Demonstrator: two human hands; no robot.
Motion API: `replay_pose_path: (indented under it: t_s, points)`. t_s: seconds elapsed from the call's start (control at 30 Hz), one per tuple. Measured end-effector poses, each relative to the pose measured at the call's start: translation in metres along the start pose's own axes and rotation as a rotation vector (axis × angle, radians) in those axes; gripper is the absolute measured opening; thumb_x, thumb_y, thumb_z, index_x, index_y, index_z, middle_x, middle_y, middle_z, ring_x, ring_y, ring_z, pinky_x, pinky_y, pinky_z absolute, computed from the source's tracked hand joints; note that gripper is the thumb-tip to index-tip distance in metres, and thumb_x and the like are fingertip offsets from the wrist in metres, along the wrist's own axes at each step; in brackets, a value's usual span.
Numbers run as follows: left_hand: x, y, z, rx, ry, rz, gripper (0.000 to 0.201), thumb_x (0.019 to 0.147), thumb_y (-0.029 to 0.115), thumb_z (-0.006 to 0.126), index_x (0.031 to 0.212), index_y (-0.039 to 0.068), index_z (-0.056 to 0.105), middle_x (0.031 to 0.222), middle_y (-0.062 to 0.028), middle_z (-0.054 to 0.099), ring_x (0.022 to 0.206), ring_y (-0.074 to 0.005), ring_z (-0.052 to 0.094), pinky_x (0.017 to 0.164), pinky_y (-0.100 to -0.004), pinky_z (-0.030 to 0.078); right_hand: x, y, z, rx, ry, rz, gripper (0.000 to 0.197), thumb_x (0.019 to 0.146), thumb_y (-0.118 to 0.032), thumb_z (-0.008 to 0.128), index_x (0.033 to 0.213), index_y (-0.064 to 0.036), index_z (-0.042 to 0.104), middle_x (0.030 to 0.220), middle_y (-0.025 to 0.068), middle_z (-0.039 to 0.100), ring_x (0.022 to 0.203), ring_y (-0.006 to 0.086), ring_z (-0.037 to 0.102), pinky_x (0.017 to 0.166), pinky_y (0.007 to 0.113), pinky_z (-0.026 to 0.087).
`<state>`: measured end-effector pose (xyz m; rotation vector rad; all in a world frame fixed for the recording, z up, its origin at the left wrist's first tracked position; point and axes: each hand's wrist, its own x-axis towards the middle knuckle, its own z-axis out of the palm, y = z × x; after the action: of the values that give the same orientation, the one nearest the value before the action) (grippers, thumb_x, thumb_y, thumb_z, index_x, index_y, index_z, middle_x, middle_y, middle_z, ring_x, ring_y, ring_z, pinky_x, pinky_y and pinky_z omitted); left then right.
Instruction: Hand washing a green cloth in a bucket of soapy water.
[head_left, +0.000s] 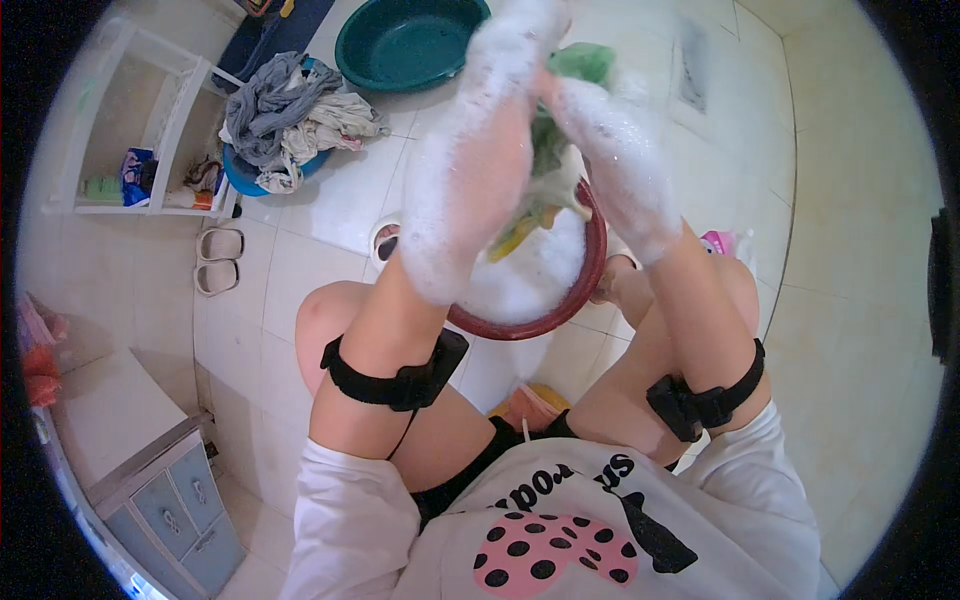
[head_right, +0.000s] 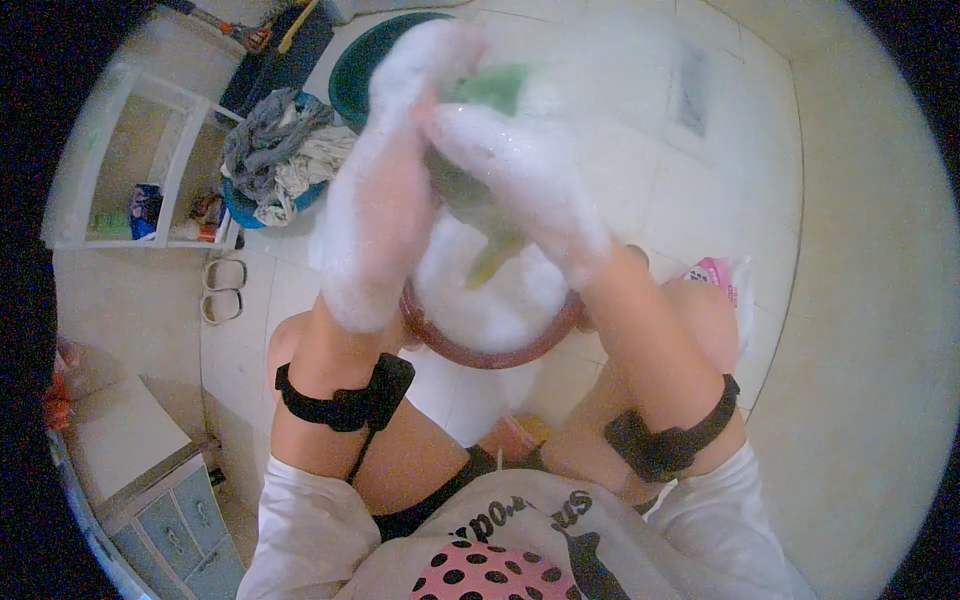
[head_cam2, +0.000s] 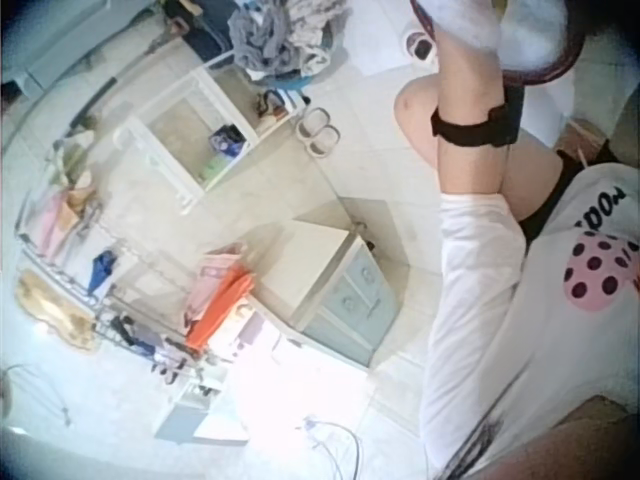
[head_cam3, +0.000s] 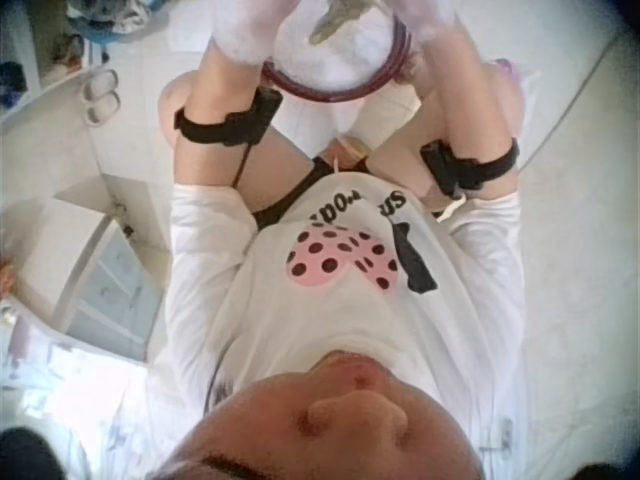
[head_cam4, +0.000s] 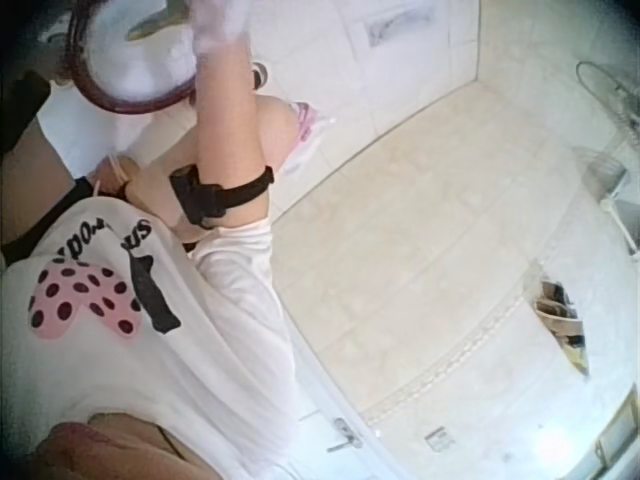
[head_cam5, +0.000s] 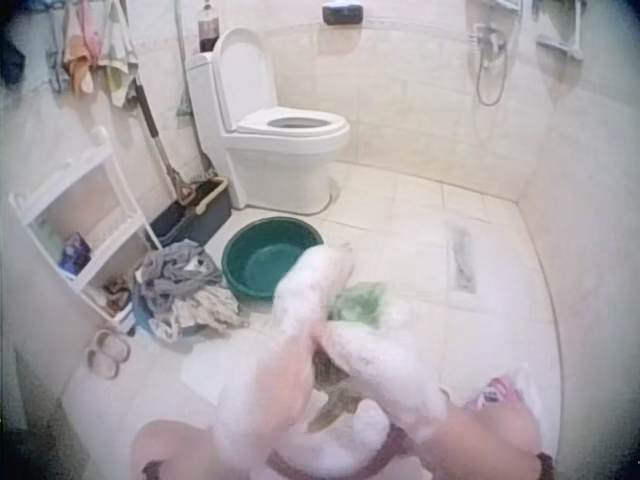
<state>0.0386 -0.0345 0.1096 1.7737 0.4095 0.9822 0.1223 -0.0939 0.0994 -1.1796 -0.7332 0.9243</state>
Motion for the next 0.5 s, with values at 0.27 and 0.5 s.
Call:
replay_pose_path:
  t_s: [0.27, 0.5]
  points:
    - [0.015, 0.011, -0.014, -0.557, -0.106, -0.314, 0.048, 0.087, 0.027, 0.045, 0.124, 0.0, 0.031, 0.117, -0.0092, 0.046, 0.102, -0.0254, 0.047, 0.087, -0.0309, 0.038, 0.018, -0.02, -0.021, -0.596, -0.215, 0.312, 0.034, 0.07, -0.026, 0.063, 0.094, -0.003, 0.057, 0.08, 0.0026, 0.058, 0.068, 0.0104, 0.052, 0.064, 0.023, 0.042]
    - [0.008, 0.004, -0.038, 0.405, 0.037, 0.052, 0.028, 0.077, -0.001, 0.038, 0.105, 0.002, 0.043, 0.09, -0.0083, 0.045, 0.076, -0.0189, 0.046, 0.074, -0.0257, 0.039, 0.025, 0.025, -0.065, -0.375, 0.231, -0.224, 0.028, 0.083, -0.033, 0.051, 0.085, -0.0054, 0.055, 0.072, 0.0011, 0.052, 0.073, 0.0085, 0.049, 0.066, 0.024, 0.038]
